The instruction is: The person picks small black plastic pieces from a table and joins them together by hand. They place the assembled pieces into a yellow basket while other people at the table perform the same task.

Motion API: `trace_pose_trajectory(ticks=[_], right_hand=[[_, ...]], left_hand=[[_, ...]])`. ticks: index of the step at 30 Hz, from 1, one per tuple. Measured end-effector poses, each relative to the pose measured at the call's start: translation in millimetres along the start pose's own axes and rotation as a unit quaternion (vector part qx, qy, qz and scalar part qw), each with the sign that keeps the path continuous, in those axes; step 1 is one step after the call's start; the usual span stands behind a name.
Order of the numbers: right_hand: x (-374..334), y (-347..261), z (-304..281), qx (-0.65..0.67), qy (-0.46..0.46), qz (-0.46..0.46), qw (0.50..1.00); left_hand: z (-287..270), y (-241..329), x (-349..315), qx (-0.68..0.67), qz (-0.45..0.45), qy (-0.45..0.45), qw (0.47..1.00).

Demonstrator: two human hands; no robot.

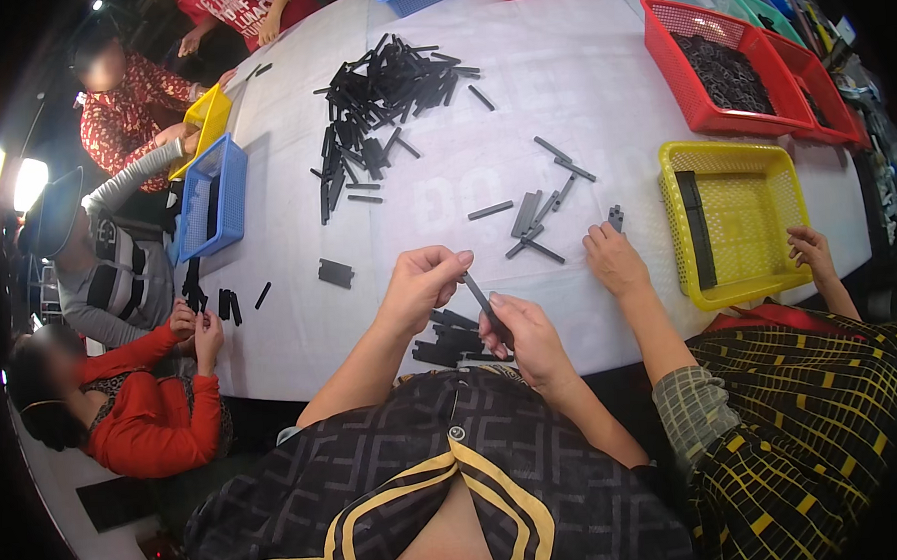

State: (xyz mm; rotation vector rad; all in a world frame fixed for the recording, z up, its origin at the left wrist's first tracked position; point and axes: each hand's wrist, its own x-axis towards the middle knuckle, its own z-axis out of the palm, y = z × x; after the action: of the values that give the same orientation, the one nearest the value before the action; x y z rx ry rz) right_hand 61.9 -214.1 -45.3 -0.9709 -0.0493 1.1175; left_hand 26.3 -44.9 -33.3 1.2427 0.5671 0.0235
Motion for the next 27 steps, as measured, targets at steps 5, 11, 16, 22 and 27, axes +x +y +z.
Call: trace_pose_trajectory(ticks=[5,11,16,22,27], right_hand=[[0.0,-0.7,-0.9,-0.009,-0.004,-0.001,1.0],[1.1,-0.7,-2.7,-0.004,-0.006,0.002,1.0],[4.6,0.8,-2.8,0.0,-0.005,0.005,1.0],[5.4,2.6,-1.1,0.026,0.017,0.003,1.0],[10.0,5.3,2.4,-0.114,0.057,0.006,0.992]], left_hand=[[1.4,1.4,-2.2,-0.005,-0.016,0.006,1.0],[1.8,-0.4,-1.0,0.002,-0.021,0.014,1.0],[-0.8,-5.2,0.4,0.009,-0.019,0.02,1.0],[-0.8,-6.5,1.6,0.014,-0.028,0.015,0.999],[-2.1,-19.5,5.3,0.034,-0.012,0.006,0.999]])
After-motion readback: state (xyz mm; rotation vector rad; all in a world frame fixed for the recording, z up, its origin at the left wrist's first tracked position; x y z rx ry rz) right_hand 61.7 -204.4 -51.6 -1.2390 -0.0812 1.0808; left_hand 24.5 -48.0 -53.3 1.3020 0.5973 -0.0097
